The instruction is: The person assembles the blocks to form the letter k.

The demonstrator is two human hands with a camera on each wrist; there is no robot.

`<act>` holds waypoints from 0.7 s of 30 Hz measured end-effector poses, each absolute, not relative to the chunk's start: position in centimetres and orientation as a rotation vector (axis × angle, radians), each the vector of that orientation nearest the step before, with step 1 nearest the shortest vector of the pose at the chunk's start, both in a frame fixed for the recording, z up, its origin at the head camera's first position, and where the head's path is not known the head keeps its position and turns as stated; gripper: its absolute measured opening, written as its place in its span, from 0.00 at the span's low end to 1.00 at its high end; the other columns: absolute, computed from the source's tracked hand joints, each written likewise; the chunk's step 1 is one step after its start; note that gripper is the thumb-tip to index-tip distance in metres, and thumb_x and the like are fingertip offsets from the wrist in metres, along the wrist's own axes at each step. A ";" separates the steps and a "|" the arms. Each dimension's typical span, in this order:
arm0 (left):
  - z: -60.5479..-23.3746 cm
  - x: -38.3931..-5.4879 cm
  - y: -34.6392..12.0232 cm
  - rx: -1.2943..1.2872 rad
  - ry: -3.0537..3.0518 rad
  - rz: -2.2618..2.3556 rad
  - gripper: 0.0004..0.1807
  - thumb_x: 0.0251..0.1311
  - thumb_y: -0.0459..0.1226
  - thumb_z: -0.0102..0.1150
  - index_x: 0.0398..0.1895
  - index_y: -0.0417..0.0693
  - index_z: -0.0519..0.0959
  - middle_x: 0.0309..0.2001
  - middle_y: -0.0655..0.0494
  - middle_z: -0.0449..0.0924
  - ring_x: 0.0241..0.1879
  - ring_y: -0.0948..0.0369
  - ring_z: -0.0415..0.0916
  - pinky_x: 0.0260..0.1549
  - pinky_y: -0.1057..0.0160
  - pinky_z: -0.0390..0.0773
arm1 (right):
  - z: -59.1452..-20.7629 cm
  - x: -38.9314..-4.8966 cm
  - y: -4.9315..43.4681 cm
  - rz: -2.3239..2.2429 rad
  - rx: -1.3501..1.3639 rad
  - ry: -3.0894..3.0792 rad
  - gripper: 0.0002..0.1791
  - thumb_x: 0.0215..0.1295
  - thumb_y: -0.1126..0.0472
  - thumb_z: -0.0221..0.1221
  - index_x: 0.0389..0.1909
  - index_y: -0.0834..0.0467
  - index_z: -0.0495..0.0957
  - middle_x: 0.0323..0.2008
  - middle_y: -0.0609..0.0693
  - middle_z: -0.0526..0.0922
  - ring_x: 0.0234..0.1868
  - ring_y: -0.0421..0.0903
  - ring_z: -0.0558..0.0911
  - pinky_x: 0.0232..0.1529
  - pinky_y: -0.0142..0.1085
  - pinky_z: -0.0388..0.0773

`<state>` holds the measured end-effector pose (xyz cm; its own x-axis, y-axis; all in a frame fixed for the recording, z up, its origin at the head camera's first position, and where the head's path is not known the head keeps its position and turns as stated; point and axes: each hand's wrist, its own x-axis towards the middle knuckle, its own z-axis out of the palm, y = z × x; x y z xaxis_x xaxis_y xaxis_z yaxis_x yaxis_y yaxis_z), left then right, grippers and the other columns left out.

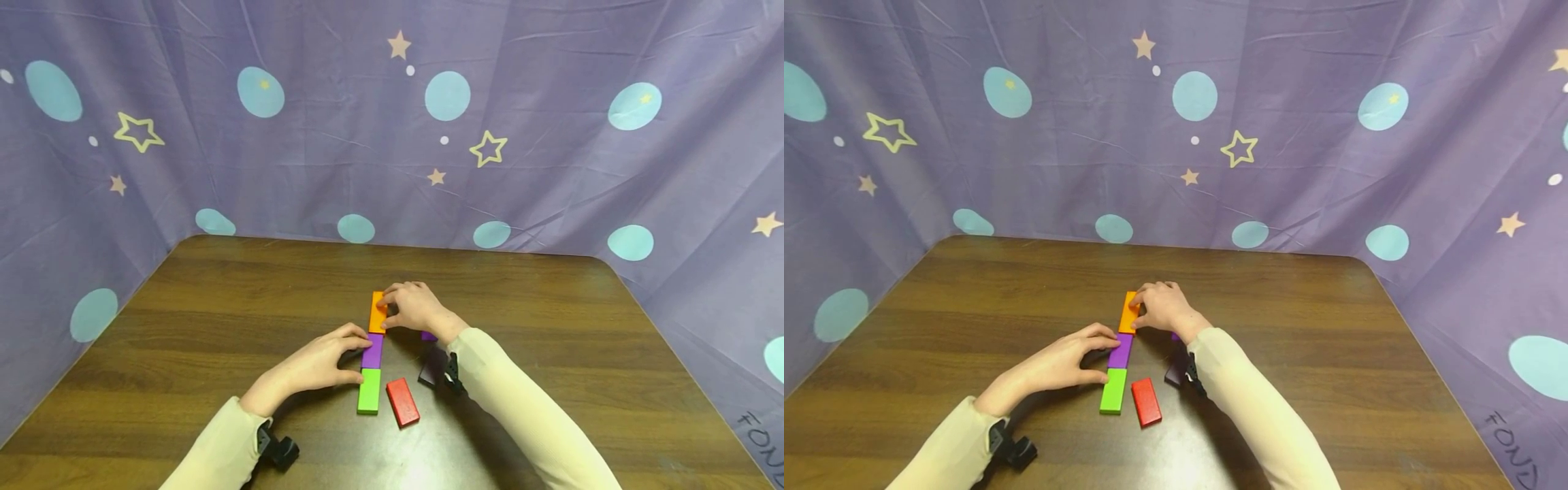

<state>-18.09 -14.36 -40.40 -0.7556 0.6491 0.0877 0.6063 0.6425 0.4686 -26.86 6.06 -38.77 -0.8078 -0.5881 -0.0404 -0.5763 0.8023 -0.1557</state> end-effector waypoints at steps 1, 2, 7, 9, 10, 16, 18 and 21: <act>-40.4 -18.1 -14.4 1.059 2.766 0.738 0.28 0.48 0.44 0.66 0.53 0.44 0.75 0.54 0.55 0.68 0.53 0.60 0.69 0.52 0.56 0.71 | -38.8 -26.9 6.1 -0.211 -0.941 2.900 0.24 0.50 0.43 0.64 0.50 0.45 0.79 0.56 0.45 0.74 0.58 0.49 0.71 0.62 0.50 0.58; -40.3 -18.1 -14.3 1.061 2.767 0.737 0.28 0.48 0.44 0.66 0.53 0.44 0.75 0.54 0.55 0.68 0.53 0.60 0.69 0.52 0.56 0.71 | -38.8 -26.9 6.1 -0.209 -0.943 2.900 0.24 0.50 0.43 0.63 0.50 0.45 0.79 0.56 0.45 0.74 0.58 0.49 0.70 0.62 0.50 0.58; -40.1 -18.0 -14.3 1.064 2.770 0.734 0.28 0.48 0.44 0.66 0.53 0.44 0.75 0.54 0.55 0.68 0.53 0.60 0.69 0.53 0.56 0.71 | -38.7 -26.8 6.0 -0.211 -0.953 2.901 0.24 0.50 0.43 0.64 0.49 0.46 0.79 0.55 0.45 0.74 0.58 0.48 0.70 0.63 0.50 0.56; -40.1 -18.0 -14.3 1.064 2.769 0.733 0.28 0.48 0.45 0.66 0.53 0.44 0.75 0.54 0.55 0.68 0.53 0.60 0.69 0.53 0.56 0.71 | -38.7 -26.8 5.9 -0.217 -0.957 2.899 0.24 0.50 0.43 0.64 0.49 0.46 0.79 0.55 0.45 0.74 0.58 0.48 0.70 0.63 0.51 0.56; -40.2 -18.0 -14.3 1.063 2.770 0.729 0.28 0.48 0.45 0.66 0.53 0.44 0.75 0.54 0.55 0.68 0.53 0.60 0.69 0.52 0.56 0.71 | -38.7 -26.7 5.9 -0.219 -0.957 2.898 0.24 0.50 0.44 0.64 0.49 0.46 0.79 0.55 0.45 0.74 0.58 0.48 0.71 0.63 0.51 0.56; -40.3 -18.1 -14.3 1.061 2.774 0.722 0.28 0.48 0.45 0.66 0.53 0.45 0.75 0.54 0.55 0.68 0.53 0.60 0.70 0.52 0.57 0.71 | -38.6 -26.5 5.8 -0.223 -0.960 2.891 0.24 0.50 0.44 0.63 0.50 0.46 0.78 0.56 0.45 0.74 0.58 0.48 0.70 0.62 0.50 0.57; -40.3 -18.1 -14.3 1.062 2.775 0.724 0.28 0.48 0.45 0.66 0.53 0.45 0.75 0.54 0.55 0.68 0.53 0.60 0.70 0.52 0.57 0.71 | -38.6 -26.5 5.8 -0.224 -0.960 2.891 0.24 0.50 0.44 0.64 0.50 0.46 0.78 0.56 0.45 0.74 0.58 0.48 0.70 0.62 0.50 0.57; -40.3 -18.1 -14.3 1.056 2.774 0.728 0.28 0.48 0.45 0.66 0.53 0.45 0.75 0.54 0.55 0.68 0.53 0.60 0.70 0.52 0.56 0.71 | -38.5 -26.4 5.8 -0.229 -0.959 2.885 0.24 0.51 0.44 0.64 0.50 0.46 0.78 0.56 0.45 0.74 0.58 0.49 0.71 0.62 0.50 0.57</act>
